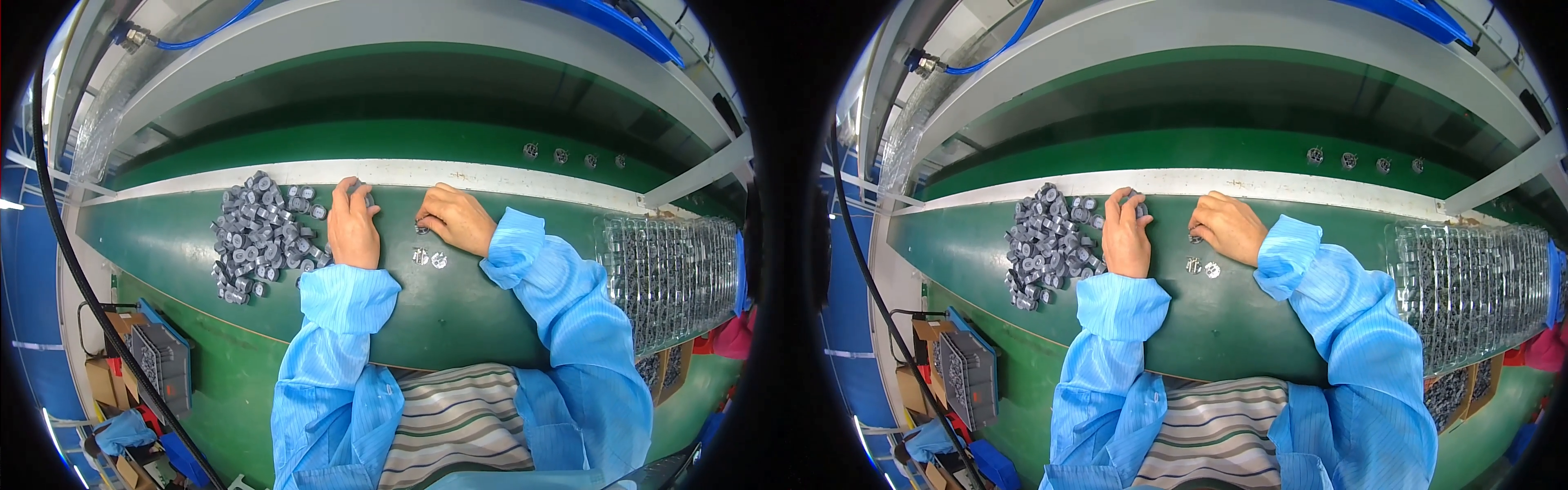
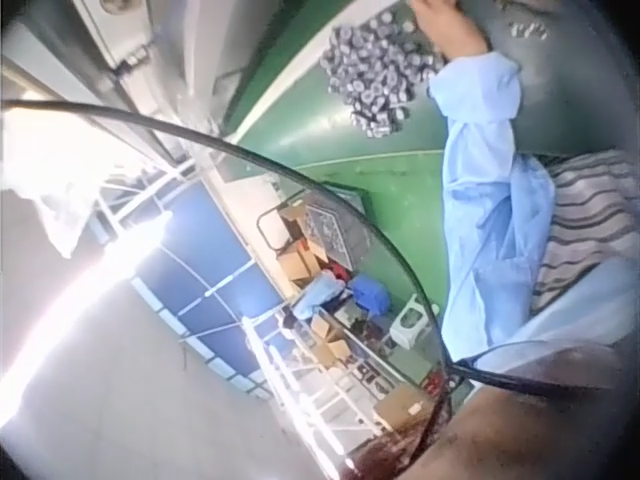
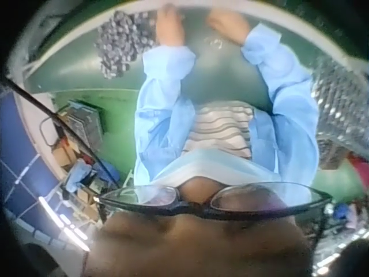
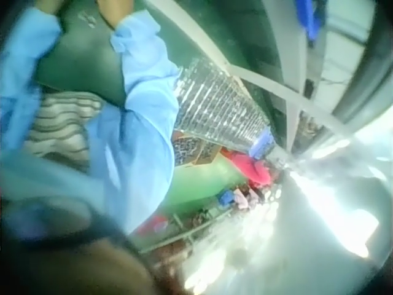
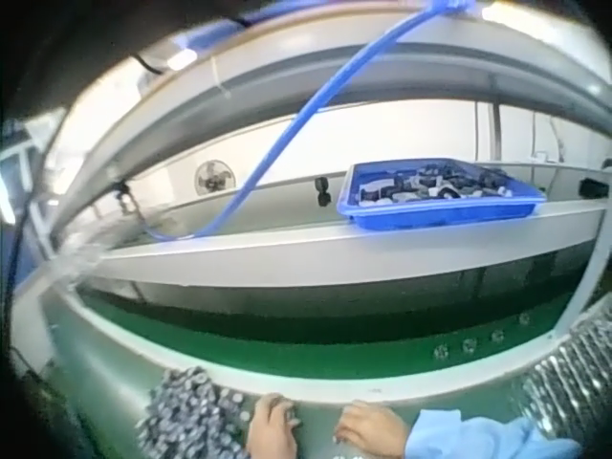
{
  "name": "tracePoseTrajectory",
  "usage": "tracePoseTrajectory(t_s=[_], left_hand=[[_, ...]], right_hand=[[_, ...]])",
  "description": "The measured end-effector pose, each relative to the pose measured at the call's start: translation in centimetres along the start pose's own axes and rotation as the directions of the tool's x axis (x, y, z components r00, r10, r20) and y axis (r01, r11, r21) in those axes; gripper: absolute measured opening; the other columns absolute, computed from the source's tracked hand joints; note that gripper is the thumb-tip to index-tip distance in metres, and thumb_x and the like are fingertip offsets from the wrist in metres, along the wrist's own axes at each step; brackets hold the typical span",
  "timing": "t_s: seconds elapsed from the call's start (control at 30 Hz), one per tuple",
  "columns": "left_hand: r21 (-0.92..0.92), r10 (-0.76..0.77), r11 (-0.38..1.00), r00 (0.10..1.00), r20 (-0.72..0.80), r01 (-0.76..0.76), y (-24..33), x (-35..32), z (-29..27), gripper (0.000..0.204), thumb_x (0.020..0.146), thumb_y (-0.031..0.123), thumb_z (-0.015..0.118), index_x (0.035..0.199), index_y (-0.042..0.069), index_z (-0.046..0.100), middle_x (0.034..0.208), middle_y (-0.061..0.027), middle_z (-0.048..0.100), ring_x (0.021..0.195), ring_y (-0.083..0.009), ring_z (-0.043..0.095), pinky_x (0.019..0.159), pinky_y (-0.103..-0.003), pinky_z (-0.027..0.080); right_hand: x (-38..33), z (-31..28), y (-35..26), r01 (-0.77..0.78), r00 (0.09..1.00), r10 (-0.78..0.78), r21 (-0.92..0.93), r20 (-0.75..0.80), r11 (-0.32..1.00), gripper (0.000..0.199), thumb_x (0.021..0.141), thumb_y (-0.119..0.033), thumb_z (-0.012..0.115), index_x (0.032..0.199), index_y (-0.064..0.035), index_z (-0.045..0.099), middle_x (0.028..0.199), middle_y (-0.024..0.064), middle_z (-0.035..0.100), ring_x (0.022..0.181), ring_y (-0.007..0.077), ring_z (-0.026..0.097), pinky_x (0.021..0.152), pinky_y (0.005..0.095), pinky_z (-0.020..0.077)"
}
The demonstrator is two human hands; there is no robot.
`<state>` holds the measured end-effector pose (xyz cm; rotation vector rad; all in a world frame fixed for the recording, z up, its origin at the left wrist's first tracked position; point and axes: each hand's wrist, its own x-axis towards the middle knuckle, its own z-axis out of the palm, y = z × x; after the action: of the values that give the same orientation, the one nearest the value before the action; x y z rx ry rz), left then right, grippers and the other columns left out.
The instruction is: The person assembles small metal plates, plastic gears, and small fasteners by hand, placing them into an assembly tray on a production line.
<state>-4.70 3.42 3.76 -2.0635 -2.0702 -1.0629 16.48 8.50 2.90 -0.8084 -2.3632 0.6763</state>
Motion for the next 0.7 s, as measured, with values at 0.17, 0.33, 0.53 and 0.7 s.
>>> tracePoseTrajectory(t_s=[0.17, 0.33, 0.53, 0.7], left_hand=[[-0.413, 0.117, 0.901, 0.992, -0.055, -0.129, 0.8, 0.2, 0.0, 0.035, 0.087, -0.014, 0.060, 0.119, -0.001, 0.064, 0.133, -0.0157, 0.058, 0.108, -0.0279, 0.067, 0.083, -0.036, 0.057], [-0.926, 0.158, 0.191, 0.921, 0.356, 0.325, 1.6, -0.6, 0.7, 0.031, 0.098, -0.009, 0.052, 0.127, 0.001, 0.060, 0.138, -0.0119, 0.053, 0.107, -0.0189, 0.065, 0.080, -0.028, 0.055], [-0.809, 0.034, 0.579, 0.989, 0.147, 0.100, 2.9, -1.3, 1.3, 0.031, 0.083, -0.008, 0.075, 0.109, 0.004, 0.062, 0.114, -0.0099, 0.062, 0.092, -0.0206, 0.067, 0.073, -0.030, 0.054], [-0.631, 0.118, 0.774, 0.991, 0.064, -0.051, 2.1, -0.9, 1.2, 0.035, 0.078, -0.007, 0.081, 0.107, 0.004, 0.065, 0.102, -0.0090, 0.064, 0.087, -0.0224, 0.066, 0.072, -0.030, 0.054]], right_hand=[[0.3, -1.7, -0.5, -0.239, 0.970, 0.239, 0.319, 0.040, 0.917, 0.018, 0.092, -0.006, 0.072, 0.109, -0.0008, 0.069, 0.096, 0.0068, 0.067, 0.094, 0.0173, 0.065, 0.082, 0.0315, 0.0529], [1.0, -2.3, -1.3, -0.258, 0.932, 0.360, 0.788, 0.050, 0.559, 0.021, 0.101, -0.007, 0.066, 0.120, 0.0014, 0.064, 0.106, 0.0073, 0.070, 0.093, 0.0110, 0.066, 0.080, 0.0266, 0.0550], [0.7, -0.1, -1.1, -0.294, 0.897, 0.434, 0.842, 0.081, 0.451, 0.015, 0.099, -0.001, 0.065, 0.113, 0.0029, 0.065, 0.094, 0.0094, 0.073, 0.081, 0.0116, 0.070, 0.067, 0.0248, 0.0555], [0.8, -1.2, -1.4, -0.432, 0.856, 0.485, 0.760, 0.177, 0.485, 0.006, 0.097, 0.000, 0.067, 0.102, 0.0023, 0.067, 0.090, 0.0090, 0.073, 0.078, 0.0104, 0.069, 0.065, 0.0240, 0.0553]])
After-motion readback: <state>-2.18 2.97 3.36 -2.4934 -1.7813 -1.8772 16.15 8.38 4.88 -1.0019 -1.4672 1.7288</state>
